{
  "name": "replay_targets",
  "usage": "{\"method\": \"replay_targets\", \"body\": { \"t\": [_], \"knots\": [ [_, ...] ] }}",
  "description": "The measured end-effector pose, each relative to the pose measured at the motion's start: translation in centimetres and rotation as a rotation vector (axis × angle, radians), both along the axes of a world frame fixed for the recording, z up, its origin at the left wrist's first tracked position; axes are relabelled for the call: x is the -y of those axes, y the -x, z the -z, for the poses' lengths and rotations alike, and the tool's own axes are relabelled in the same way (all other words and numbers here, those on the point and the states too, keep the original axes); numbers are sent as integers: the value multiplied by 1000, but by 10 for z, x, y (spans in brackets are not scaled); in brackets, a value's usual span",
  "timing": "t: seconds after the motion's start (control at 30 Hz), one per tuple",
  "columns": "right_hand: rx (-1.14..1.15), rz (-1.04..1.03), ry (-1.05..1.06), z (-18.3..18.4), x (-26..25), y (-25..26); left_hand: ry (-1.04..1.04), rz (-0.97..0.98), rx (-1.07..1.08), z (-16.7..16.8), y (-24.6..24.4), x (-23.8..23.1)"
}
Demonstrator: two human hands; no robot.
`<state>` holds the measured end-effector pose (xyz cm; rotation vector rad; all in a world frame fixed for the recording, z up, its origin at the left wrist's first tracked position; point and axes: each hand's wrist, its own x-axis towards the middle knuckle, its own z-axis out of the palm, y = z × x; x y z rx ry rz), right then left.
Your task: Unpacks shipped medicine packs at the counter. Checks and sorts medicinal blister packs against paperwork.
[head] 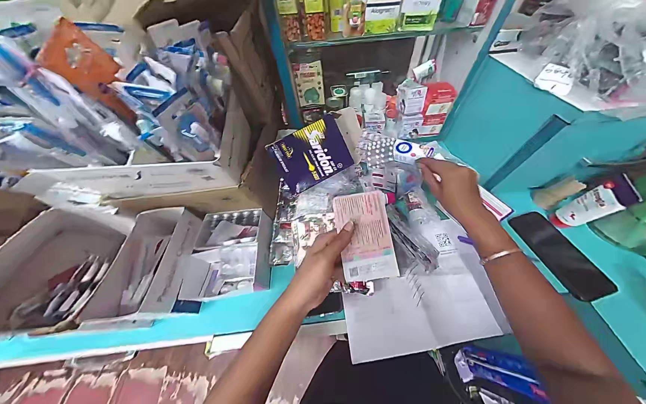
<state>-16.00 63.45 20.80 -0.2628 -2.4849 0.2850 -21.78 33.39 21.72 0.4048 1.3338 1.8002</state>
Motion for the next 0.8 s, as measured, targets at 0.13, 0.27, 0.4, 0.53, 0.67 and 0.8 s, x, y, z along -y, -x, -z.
{"method": "replay_targets", "body": {
  "t": [0.13, 0.27, 0.4, 0.53, 0.67, 0.8],
  "knots": [
    [-126, 96, 222, 1, 22, -71, -27, 57, 109, 24, -9, 0],
    [103, 13, 179, 37, 33, -97, 49, -32, 120, 38, -34, 13],
    [126, -23, 113, 49, 40, -84, 50, -80, 128, 53, -76, 50],
    [133, -27, 89, 49, 51, -52, 65, -60, 183, 69, -135, 96],
    [328, -3, 42, 64, 52, -8, 140, -41, 252, 75, -158, 137],
    [380, 76, -56, 61, 61, 9, 98, -53, 178, 76, -156, 162]
  ]
}}
